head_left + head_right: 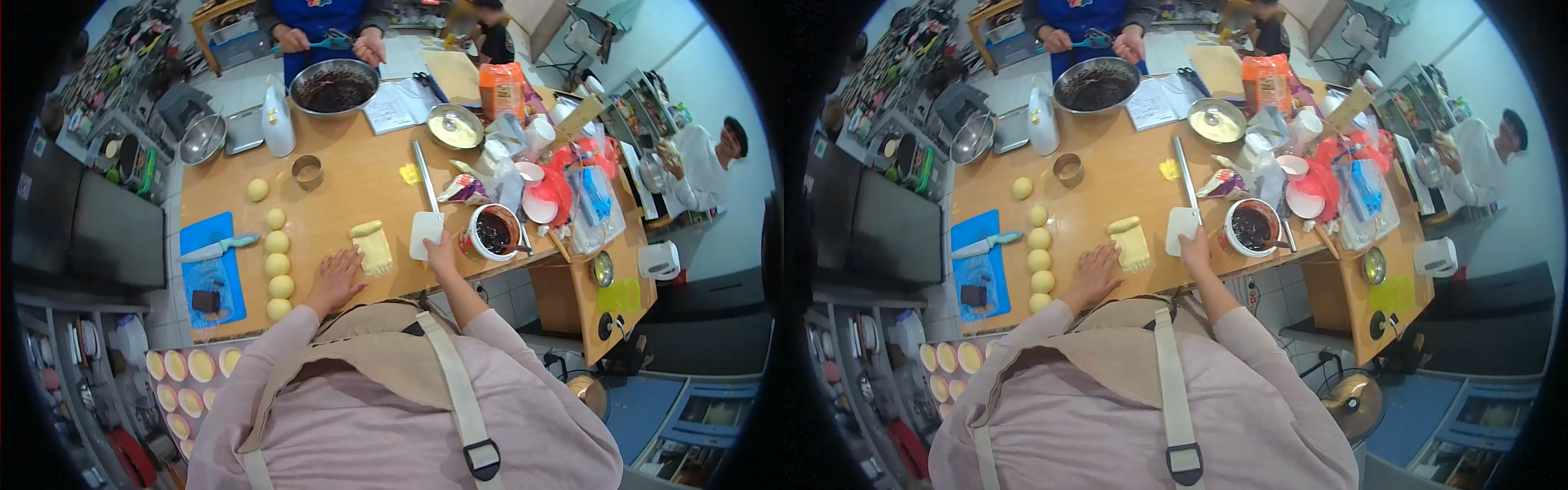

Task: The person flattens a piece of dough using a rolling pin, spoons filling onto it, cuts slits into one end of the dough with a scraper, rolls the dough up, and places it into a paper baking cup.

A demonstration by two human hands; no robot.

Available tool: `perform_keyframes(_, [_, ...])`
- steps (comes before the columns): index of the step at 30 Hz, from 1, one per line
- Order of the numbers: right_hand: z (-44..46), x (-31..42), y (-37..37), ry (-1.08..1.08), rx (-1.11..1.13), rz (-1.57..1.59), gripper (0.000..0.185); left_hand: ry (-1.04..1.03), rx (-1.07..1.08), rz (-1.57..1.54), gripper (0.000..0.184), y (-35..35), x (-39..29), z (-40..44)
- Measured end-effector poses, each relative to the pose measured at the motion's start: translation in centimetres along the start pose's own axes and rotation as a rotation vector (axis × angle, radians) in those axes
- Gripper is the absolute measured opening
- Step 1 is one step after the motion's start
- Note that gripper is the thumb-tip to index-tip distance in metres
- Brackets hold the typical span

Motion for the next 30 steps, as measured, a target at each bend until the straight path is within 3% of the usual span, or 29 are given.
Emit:
perform_keyframes(1, [-0.2, 1.3, -0.1, 0.043, 0.002, -0.028, 0.041, 0.003, 0.002, -0.008, 0.069, 0.0, 0.0, 0.0])
perform_keyframes(4, [-2.6, 7.5, -0.7, -0.218, 0.193, -0.002, 0.035, -0.004, 0.030, -0.008, 0.070, -0.1, 0.1, 0.2])
perform_keyframes(7, [-3.2, 8.8, -3.0, 0.093, 0.340, -0.408, 0.038, -0.006, 0.019, -0.014, 0.071, -0.1, 0.1, 0.1])
perform_keyframes(10, [-4.2, 9.9, -5.8, 0.217, 0.432, -0.478, 0.045, -0.006, 0.004, 0.001, 0.072, -0.2, -0.1, -0.2])
perform_keyframes(11, [-4.5, 10.0, -6.8, 0.239, 0.480, -0.513, 0.059, -0.007, 0.004, 0.010, 0.072, -0.2, -0.2, -0.4])
perform_keyframes(17, [-5.9, 12.7, -10.2, 0.290, 0.696, -0.631, 0.084, -0.015, -0.072, -0.018, 0.076, -1.8, 0.1, -0.7])
perform_keyframes(30, [-6.1, 12.6, -12.3, 0.312, 0.706, -0.672, 0.088, -0.030, -0.095, -0.072, 0.079, -2.0, 0.4, -1.2])
Point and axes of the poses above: each hand's wrist, its own z-axis towards the middle knuckle, its own y-axis out of the back of the hand, x = y × z, the point moved 6 cm from there along z, towards the middle knuckle, and after that the axes turned 9 degrees about y, right-handed, at the moved point
